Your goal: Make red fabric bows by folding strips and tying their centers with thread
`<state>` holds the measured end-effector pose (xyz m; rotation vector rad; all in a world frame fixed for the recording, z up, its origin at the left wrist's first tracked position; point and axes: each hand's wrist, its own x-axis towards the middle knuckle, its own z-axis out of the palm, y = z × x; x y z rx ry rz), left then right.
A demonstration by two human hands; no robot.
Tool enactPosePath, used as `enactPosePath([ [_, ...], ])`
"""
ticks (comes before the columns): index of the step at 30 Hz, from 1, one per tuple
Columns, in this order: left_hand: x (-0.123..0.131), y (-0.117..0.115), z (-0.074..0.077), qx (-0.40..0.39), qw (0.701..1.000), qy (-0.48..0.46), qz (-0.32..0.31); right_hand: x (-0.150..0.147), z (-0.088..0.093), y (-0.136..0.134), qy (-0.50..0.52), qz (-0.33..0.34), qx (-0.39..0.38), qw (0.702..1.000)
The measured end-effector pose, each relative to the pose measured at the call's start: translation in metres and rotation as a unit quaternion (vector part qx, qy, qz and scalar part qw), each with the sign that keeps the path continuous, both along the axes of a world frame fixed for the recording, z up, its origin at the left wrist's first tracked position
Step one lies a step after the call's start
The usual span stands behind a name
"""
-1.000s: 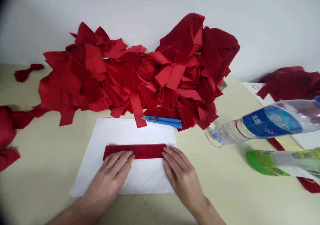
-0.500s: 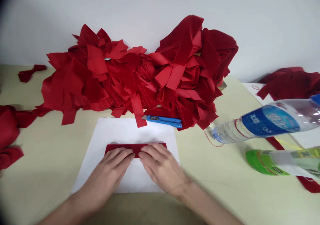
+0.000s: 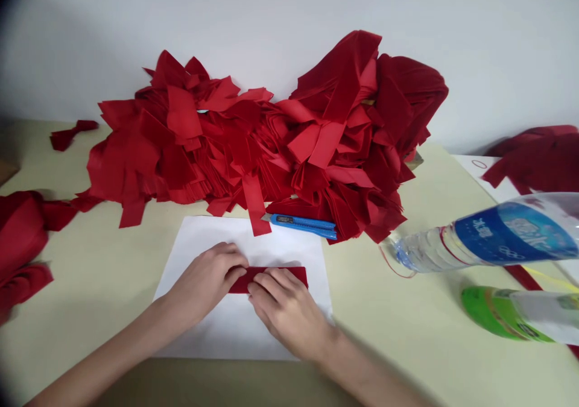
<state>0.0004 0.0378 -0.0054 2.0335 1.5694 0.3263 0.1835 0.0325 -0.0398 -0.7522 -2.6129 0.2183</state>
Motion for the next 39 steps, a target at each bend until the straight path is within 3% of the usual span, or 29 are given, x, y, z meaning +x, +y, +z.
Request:
enactPosePath([
  [10,0.0,0.012,-0.002,-0.001,0.999,0.012,-0.031,-0.002,0.0,-0.005,-0.013,-0.002,0.039,0.999],
  [15,-0.003,0.011,-0.01,0.028,0.998,-0.012,-0.061,-0.003,0.012,0.0,0.005,-0.02,-0.055,0.998],
  [19,-0.003,-0.001,-0.017,0.048,0.997,-0.02,-0.061,-0.005,0.017,0.012,0.016,-0.071,-0.111,0.991],
  [26,0.0,-0.02,-0.024,0.106,0.987,0.085,-0.091,-0.016,0.016,0.024,0.004,-0.095,-0.185,0.978],
  [39,-0.011,-0.002,-0.017,0.075,0.993,-0.022,-0.092,-0.015,0.012,0.022,0.03,-0.099,-0.176,0.979],
])
